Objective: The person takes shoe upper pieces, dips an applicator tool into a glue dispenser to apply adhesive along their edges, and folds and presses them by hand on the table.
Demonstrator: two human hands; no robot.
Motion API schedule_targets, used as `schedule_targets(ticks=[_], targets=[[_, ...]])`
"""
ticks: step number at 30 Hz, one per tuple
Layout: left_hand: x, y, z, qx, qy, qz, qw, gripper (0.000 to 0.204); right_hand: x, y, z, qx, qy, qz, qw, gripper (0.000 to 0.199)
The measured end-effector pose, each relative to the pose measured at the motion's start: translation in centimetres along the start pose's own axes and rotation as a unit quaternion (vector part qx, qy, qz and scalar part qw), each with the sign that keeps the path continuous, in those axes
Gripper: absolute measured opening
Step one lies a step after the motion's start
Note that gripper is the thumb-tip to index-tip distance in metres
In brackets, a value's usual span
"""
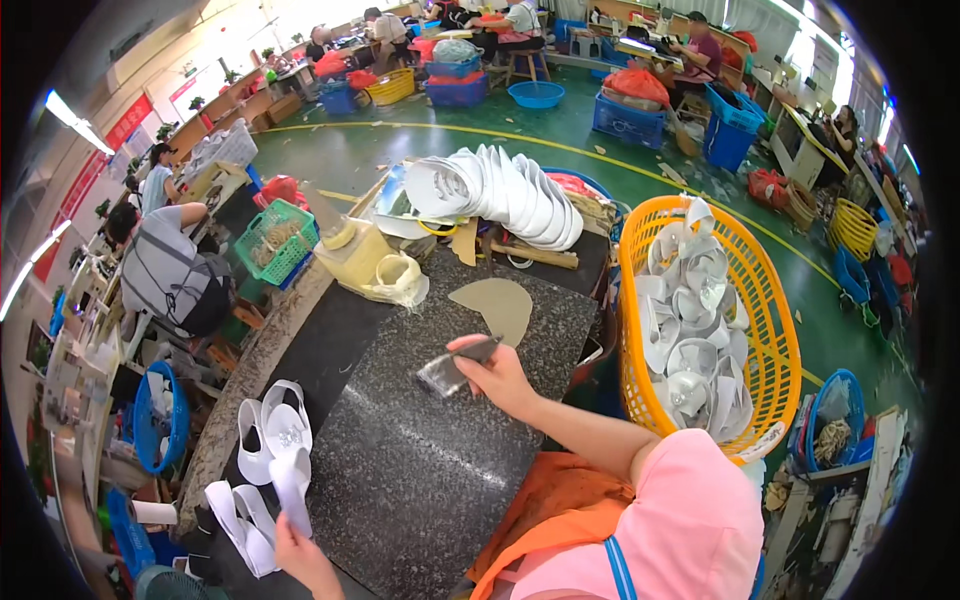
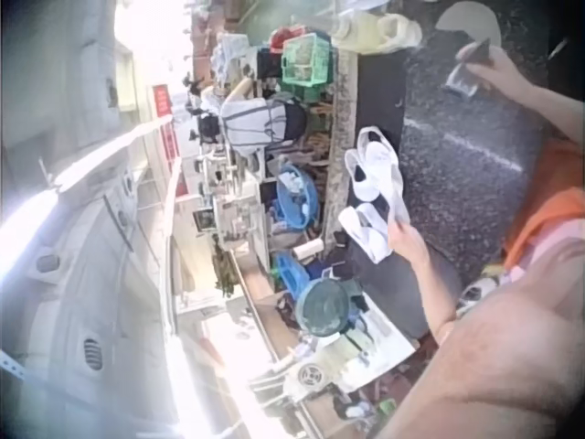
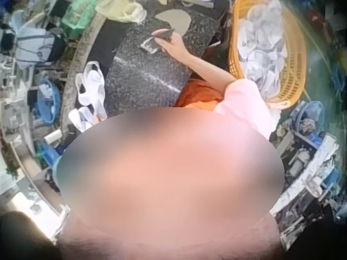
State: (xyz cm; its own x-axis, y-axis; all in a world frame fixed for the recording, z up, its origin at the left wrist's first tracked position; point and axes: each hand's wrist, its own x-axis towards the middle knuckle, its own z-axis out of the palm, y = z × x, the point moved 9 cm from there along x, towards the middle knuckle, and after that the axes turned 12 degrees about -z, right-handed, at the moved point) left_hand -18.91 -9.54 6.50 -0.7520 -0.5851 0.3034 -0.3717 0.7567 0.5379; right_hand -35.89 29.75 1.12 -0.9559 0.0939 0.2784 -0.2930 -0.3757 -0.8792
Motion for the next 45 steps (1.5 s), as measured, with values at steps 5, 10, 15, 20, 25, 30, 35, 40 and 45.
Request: schedule_targets(ticks=[5,10,15,20,25,30,35,40,45], targets=[[-0.4,-2.4,-2.1,-0.203,0.008,-0.147,0.968,0.02,6.9,-2.7,1.1,-0.411,-0.2,-0.11,0.883,0.022],[-1.9,-1.7,-2.3,-0.305,-0.045,-0.188,0.932,0.016,18.3,-3.3,-3.1,-0.474,-0.09,-0.158,0.861,0.027],[-3.0,2.9,-5.3,-0.115,0.048,-0.037,0.992,0.016,21.6,1.8,4.2,-0.537,-0.183,-0.226,0.792,0.032],[-3.7,7.4,-5.1,0.001,0.105,0.083,0.991,0.022,24.1,6.6,4.3,-0.639,-0.241,-0.201,0.702,0.04],[-2.6,5.9,-3.3,-0.075,0.097,0.029,0.992,0.017,19.5,1.2,5.6,-0.604,-0.273,-0.378,0.647,0.023],[-2.1,8.0,1.5,-0.023,0.166,0.137,0.976,0.02,15.5,-1.8,6.2,-0.608,-0.188,-0.454,0.623,0.026],[-4.9,8.0,8.5,-0.041,0.088,0.247,0.964,0.015,10.2,4.5,6.1,0.016,-0.228,0.235,0.945,0.027],[-5.3,7.8,8.4,-0.007,0.076,0.237,0.968,0.016,0.3,4.6,17.3,-0.13,-0.36,0.147,0.912,0.026],[-5.2,7.9,9.2,-0.016,0.058,0.226,0.972,0.016,0.2,6.8,22.4,-0.325,-0.401,-0.193,0.835,0.024]])
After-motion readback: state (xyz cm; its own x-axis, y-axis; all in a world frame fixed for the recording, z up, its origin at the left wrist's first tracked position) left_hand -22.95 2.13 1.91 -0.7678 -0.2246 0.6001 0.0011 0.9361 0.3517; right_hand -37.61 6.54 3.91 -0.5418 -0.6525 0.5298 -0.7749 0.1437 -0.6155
